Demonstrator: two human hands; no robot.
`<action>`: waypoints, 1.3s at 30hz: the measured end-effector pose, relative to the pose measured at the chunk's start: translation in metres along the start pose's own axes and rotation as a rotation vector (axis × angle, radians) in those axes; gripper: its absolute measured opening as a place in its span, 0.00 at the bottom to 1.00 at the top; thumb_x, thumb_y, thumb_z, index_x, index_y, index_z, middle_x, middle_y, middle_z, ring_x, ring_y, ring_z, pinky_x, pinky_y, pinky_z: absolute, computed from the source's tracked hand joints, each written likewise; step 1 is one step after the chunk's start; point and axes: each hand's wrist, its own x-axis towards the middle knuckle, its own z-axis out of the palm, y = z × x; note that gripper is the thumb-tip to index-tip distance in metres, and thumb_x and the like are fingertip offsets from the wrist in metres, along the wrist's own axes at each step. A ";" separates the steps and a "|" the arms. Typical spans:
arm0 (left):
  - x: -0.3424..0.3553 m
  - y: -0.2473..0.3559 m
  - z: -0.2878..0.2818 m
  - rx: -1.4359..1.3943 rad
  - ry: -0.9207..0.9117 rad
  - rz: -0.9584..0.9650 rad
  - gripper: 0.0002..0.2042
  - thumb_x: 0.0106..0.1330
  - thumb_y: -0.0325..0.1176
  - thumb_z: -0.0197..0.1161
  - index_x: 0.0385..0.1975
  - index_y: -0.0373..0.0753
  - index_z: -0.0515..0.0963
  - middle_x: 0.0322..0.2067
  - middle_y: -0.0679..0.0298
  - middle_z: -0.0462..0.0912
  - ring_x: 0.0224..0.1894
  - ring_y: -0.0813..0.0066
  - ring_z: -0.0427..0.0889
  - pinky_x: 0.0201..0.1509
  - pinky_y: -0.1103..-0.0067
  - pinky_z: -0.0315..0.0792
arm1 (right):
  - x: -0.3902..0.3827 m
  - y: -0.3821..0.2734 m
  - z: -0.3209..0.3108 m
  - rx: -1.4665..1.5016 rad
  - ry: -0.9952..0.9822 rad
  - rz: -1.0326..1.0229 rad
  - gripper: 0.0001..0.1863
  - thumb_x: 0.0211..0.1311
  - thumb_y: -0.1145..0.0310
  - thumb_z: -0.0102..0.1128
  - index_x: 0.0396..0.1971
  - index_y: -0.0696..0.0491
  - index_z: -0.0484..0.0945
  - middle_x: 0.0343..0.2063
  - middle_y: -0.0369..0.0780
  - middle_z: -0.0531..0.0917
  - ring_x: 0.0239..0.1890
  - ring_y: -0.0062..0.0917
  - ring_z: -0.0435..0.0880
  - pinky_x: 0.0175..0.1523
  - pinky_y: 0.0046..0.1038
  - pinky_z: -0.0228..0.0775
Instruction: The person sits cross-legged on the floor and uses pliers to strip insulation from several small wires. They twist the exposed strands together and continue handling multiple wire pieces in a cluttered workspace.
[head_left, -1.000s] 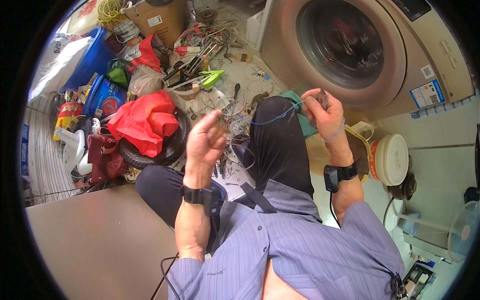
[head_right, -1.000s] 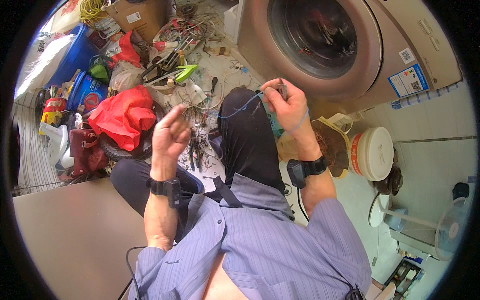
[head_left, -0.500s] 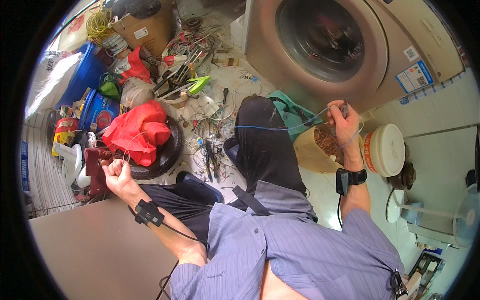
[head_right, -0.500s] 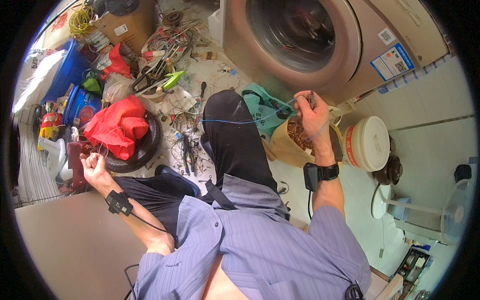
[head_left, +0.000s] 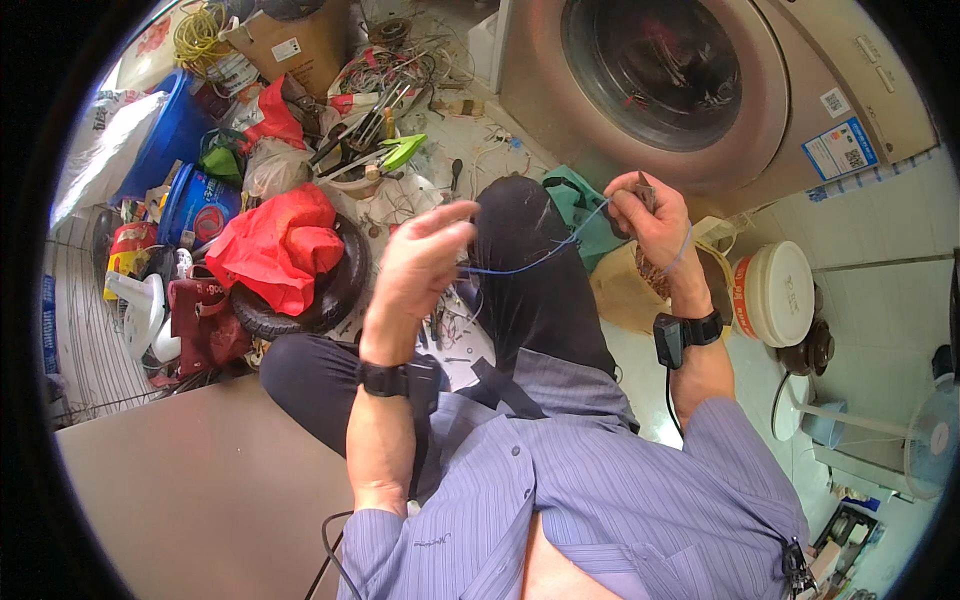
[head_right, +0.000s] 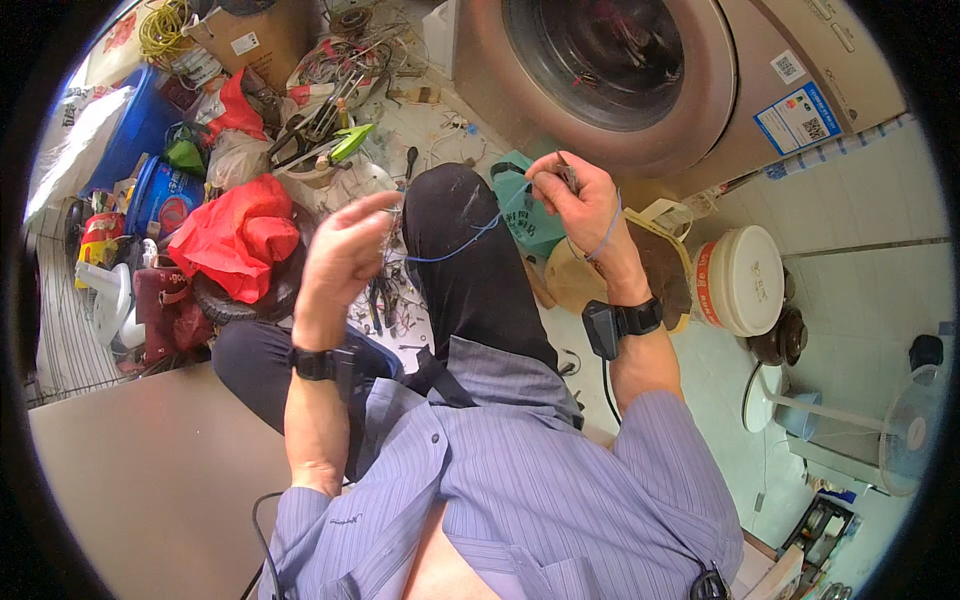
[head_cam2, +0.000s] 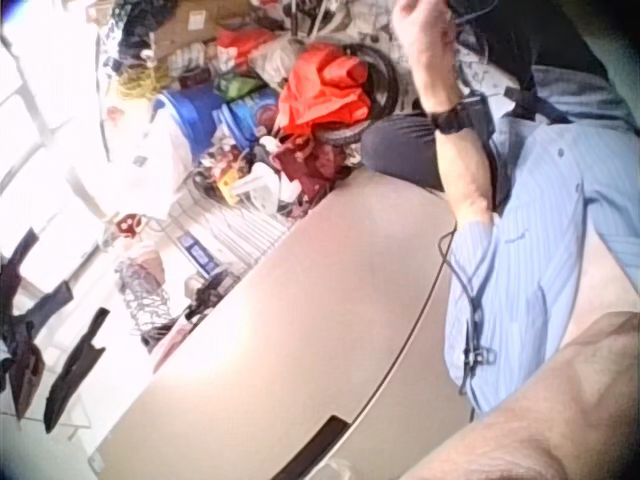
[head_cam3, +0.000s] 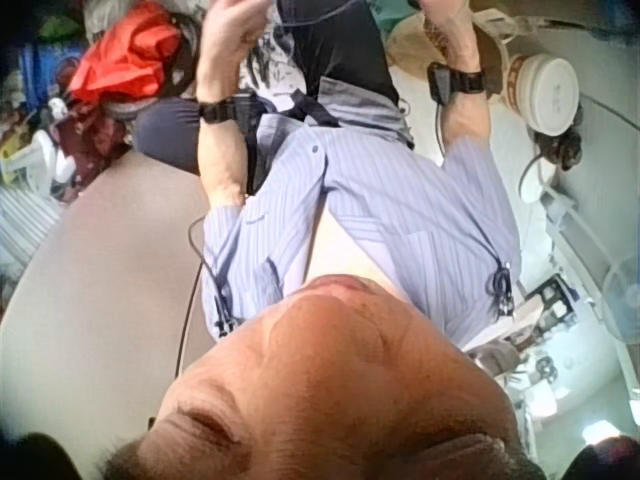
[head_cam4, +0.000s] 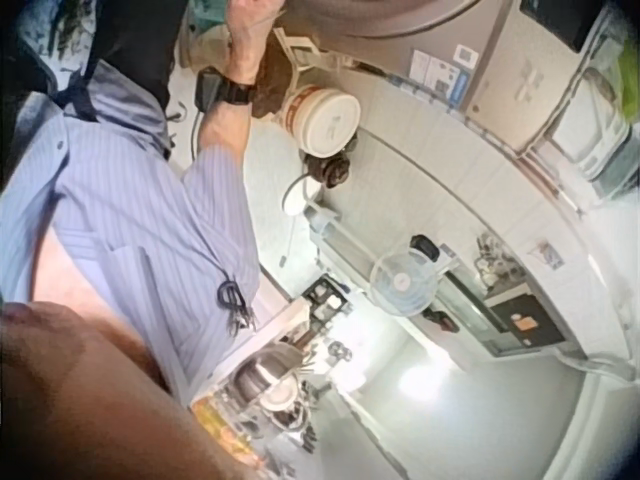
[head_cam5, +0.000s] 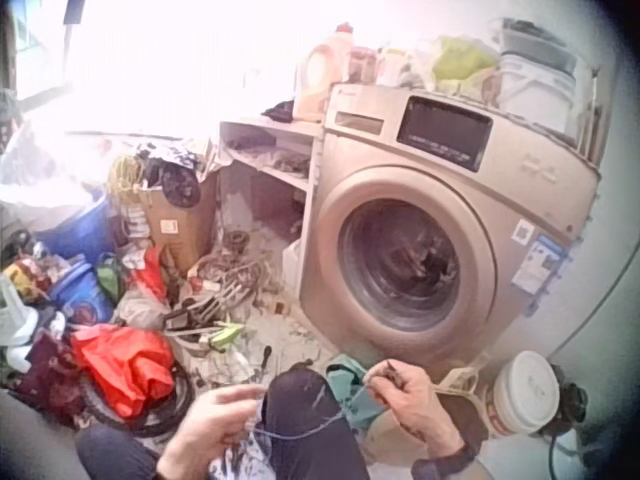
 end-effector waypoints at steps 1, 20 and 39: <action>0.004 -0.003 0.010 0.065 -0.018 -0.082 0.22 0.68 0.33 0.69 0.59 0.31 0.77 0.19 0.80 0.68 0.16 0.94 0.58 0.18 0.88 0.50 | 0.002 -0.002 0.003 0.010 -0.015 -0.006 0.05 0.71 0.75 0.56 0.39 0.58 0.81 0.25 0.31 0.78 0.26 0.13 0.71 0.33 0.18 0.64; 0.016 -0.042 0.016 0.117 -0.304 -0.334 0.10 0.73 0.35 0.64 0.43 0.33 0.84 0.18 0.75 0.71 0.16 0.91 0.62 0.17 0.88 0.51 | 0.029 -0.010 0.044 0.149 -0.230 -0.028 0.05 0.70 0.73 0.59 0.40 0.57 0.82 0.25 0.33 0.80 0.25 0.12 0.72 0.29 0.17 0.62; -0.006 -0.024 0.010 -0.102 -0.096 -0.049 0.09 0.75 0.37 0.63 0.39 0.38 0.82 0.19 0.74 0.74 0.16 0.91 0.60 0.19 0.89 0.51 | 0.021 -0.027 0.103 -0.119 -0.215 -0.044 0.08 0.63 0.72 0.67 0.39 0.58 0.85 0.32 0.37 0.87 0.36 0.17 0.82 0.42 0.23 0.74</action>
